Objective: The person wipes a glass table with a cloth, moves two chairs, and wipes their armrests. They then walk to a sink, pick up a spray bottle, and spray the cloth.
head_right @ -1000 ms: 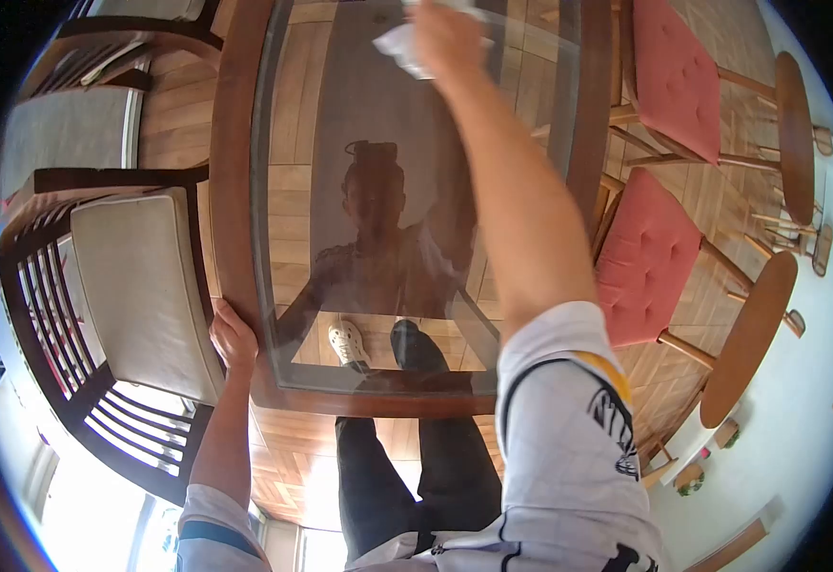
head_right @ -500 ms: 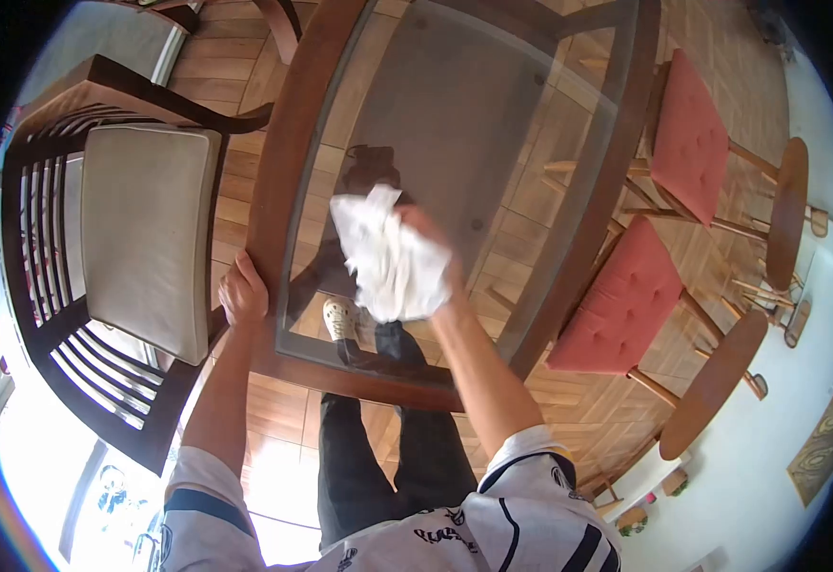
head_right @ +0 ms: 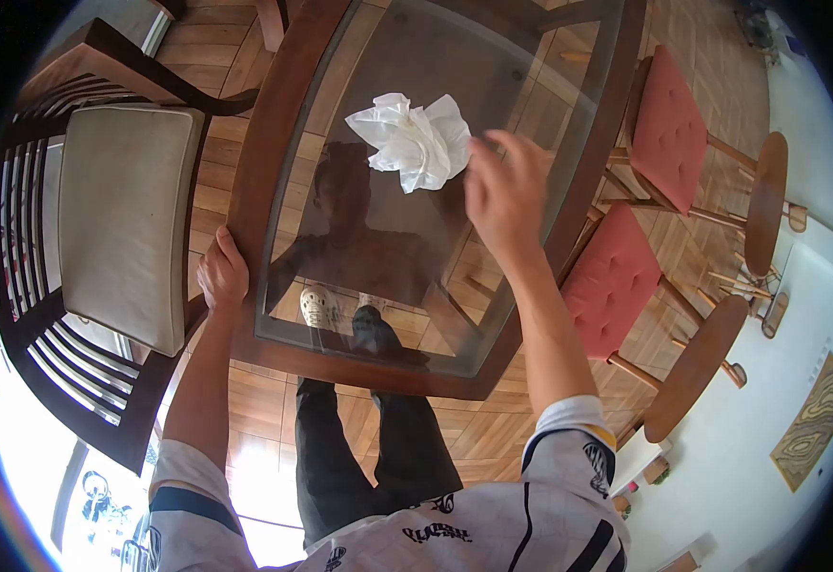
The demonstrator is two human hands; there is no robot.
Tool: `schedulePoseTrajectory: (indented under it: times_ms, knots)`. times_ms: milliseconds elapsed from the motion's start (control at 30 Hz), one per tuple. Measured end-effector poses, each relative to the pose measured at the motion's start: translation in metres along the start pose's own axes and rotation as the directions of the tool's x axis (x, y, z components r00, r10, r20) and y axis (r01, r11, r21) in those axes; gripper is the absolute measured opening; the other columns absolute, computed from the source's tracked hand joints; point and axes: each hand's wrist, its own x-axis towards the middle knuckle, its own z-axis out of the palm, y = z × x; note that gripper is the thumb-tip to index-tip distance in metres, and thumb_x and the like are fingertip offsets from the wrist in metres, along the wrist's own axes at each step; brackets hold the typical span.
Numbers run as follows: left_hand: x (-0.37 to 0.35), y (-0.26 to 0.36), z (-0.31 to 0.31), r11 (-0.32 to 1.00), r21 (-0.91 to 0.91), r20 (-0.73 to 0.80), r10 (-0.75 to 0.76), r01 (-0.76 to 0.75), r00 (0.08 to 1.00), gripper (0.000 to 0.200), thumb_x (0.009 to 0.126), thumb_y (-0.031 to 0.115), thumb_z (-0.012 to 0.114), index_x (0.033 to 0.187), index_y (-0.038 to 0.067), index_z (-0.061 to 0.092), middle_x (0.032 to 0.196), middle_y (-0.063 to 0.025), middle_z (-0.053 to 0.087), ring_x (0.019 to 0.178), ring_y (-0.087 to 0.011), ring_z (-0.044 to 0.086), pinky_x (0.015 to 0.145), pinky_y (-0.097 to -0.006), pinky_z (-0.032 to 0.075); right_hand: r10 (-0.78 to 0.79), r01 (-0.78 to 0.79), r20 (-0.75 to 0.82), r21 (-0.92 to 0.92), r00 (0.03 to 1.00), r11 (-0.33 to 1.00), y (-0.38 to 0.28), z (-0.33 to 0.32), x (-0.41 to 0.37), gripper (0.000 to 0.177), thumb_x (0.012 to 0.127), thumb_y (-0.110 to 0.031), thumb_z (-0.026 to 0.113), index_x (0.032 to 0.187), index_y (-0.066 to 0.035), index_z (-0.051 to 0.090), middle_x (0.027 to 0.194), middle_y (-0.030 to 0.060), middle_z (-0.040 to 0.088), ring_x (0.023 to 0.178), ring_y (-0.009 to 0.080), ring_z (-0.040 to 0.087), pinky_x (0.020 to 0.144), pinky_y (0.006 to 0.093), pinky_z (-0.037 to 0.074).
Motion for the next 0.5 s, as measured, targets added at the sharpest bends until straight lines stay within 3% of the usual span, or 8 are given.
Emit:
schedulePoseTrajectory:
  times_ms: [167, 267, 367, 433, 500]
  knots:
    - [0.000, -0.006, 0.004, 0.999, -0.019, -0.004, 0.026, -0.026, 1.000, 0.054, 0.099, 0.037, 0.033, 0.080, -0.001, 0.067, 0.068, -0.0286, 0.061, 0.065, -0.0471, 0.061, 0.059, -0.0540, 0.049, -0.327, 0.274, 0.306, 0.203, 0.894, 0.940, -0.012, 0.056, 0.033, 0.023, 0.079, -0.010, 0.065, 0.102, -0.009, 0.063, 0.083, 0.0051, 0.054, 0.078, 0.0219, 0.059, 0.061, 0.0351, 0.051]
    - [0.001, -0.004, 0.002, 1.000, -0.024, 0.020, -0.006, 0.006, 1.000, 0.054, 0.099, 0.037, 0.033, 0.080, -0.001, 0.067, 0.068, -0.0283, 0.061, 0.065, -0.0469, 0.061, 0.060, -0.0539, 0.049, -0.402, 0.354, 0.342, 0.195, 0.849, 0.915, 0.004, 0.101, 0.033, 0.018, 0.083, -0.013, 0.064, 0.099, -0.008, 0.059, 0.080, 0.0056, 0.056, 0.069, 0.0209, 0.060, 0.053, 0.0327, 0.051]
    - [0.002, -0.009, 0.004, 0.999, -0.015, 0.009, 0.034, -0.034, 0.999, 0.054, 0.099, 0.037, 0.033, 0.080, 0.000, 0.067, 0.069, -0.0277, 0.062, 0.066, -0.0465, 0.061, 0.059, -0.0537, 0.049, -0.020, 0.015, 0.164, 0.035, 0.986, 0.999, -0.020, 0.113, 0.004, 0.016, 0.086, -0.017, 0.061, 0.097, -0.008, 0.056, 0.078, 0.0078, 0.058, 0.066, 0.0229, 0.061, 0.051, 0.0349, 0.051]
    - [0.001, -0.009, 0.004, 1.000, -0.020, 0.032, 0.000, 0.000, 1.000, 0.052, 0.099, 0.037, 0.034, 0.081, 0.000, 0.067, 0.069, -0.0273, 0.062, 0.066, -0.0460, 0.061, 0.059, -0.0534, 0.049, 0.084, -0.092, 0.250, 0.021, 0.964, 0.996, -0.054, 0.097, -0.039, 0.014, 0.087, -0.016, 0.060, 0.098, -0.008, 0.057, 0.079, 0.0072, 0.060, 0.066, 0.0244, 0.063, 0.051, 0.0370, 0.051]
    - [0.004, -0.009, 0.004, 1.000, -0.014, 0.028, -0.003, 0.004, 1.000, 0.051, 0.099, 0.037, 0.034, 0.082, 0.001, 0.067, 0.069, -0.0270, 0.062, 0.066, -0.0455, 0.062, 0.059, -0.0531, 0.049, -0.022, -0.050, 0.377, 0.181, 0.926, 0.982, -0.085, 0.070, -0.075, 0.011, 0.087, -0.014, 0.060, 0.096, -0.008, 0.058, 0.081, 0.0066, 0.062, 0.068, 0.0243, 0.064, 0.053, 0.0365, 0.052]
